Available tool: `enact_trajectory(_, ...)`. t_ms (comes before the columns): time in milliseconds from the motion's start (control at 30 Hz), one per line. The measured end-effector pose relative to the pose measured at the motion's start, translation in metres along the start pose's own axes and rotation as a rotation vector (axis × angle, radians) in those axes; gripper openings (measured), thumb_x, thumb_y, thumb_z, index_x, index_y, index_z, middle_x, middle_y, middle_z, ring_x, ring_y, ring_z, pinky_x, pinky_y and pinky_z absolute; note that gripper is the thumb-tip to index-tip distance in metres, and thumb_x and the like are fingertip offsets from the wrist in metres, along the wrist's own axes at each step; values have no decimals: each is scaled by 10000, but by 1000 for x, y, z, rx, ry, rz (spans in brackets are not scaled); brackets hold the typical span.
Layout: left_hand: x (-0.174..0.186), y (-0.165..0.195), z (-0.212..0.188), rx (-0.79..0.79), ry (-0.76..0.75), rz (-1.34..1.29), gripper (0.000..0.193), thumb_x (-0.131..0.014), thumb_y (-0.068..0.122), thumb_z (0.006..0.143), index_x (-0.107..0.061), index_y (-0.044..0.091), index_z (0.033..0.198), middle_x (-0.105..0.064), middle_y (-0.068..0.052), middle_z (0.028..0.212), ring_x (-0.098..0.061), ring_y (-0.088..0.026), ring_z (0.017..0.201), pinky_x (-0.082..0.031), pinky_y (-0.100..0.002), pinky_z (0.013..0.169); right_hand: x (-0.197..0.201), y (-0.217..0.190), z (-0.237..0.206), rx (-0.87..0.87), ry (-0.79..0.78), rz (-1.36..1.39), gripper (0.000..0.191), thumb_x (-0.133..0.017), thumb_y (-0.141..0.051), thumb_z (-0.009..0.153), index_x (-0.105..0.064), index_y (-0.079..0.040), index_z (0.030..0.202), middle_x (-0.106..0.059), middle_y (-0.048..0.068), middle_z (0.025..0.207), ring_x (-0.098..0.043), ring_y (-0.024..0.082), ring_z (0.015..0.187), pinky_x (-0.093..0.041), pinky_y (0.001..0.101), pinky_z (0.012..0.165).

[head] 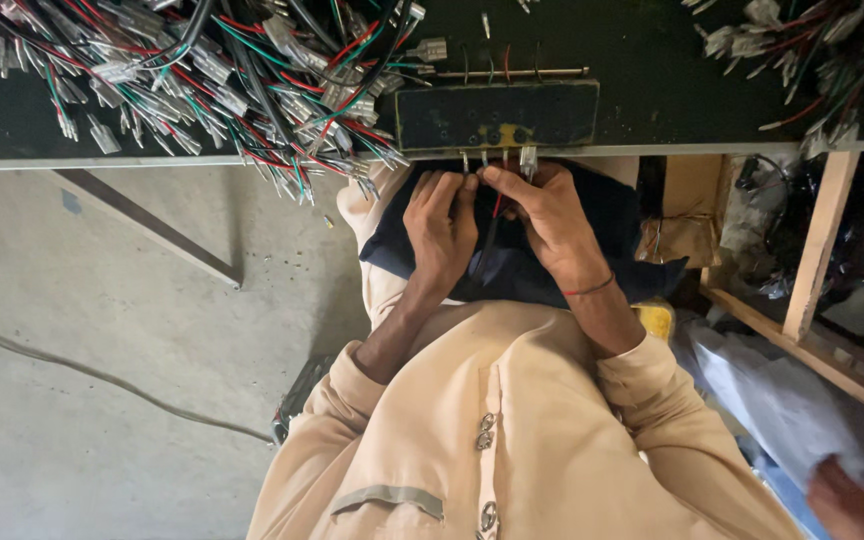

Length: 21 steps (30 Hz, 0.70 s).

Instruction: The person sits at a workbench covered with wire harnesses and joins wires by hand, twisting exposed wire ends together and fitting them into white connector housings. They place completed connections onto a small jig on the bench and pick up new harnesses to continue the same joining work.

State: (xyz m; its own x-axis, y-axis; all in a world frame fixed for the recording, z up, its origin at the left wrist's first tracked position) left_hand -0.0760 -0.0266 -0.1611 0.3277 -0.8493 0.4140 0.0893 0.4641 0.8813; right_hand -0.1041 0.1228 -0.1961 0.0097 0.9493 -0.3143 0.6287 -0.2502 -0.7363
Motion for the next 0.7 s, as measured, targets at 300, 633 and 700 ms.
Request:
enact_trajectory(300,3,-5,6,55,-16,-8,100,-678,30,983,-627,3,902,-624,-155,818,-609,-336,756,-476,-398,696,-6,-8,-3,41,-19,-61,190,-781,-177,941,-740,-41,1067,-713,-12,921,-603,57,735,-465,243,596)
enact_trajectory(633,-26,-8,9,542,68,-532,301,-680,243,1034,-664,-7,868,-544,28,700,-427,-51,636,-352,-267,533,-8,-29,-26,820,-436,-1293,311,-602,-101,889,-647,-24,1187,-663,212,1185,-597,359,1106,-475,434,986)
enact_trajectory(700,-31,-9,10,644,60,-636,294,-683,263,1017,-679,-2,890,-546,47,697,-419,-47,604,-325,-259,503,-23,-24,-17,613,-457,-1152,370,-594,-73,857,-619,-37,1225,-663,244,1172,-605,420,1075,-487,482,947)
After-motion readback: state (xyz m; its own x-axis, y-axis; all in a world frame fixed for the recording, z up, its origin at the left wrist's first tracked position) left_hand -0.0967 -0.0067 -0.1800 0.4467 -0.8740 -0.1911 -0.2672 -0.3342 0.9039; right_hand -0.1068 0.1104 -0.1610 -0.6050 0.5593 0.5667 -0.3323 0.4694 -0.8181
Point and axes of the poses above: each hand's wrist, its own z-axis towards the middle knuckle, its own x-axis out of the back of the hand, y = z × x, the point moved 4 cm from there along z, towards the middle knuckle
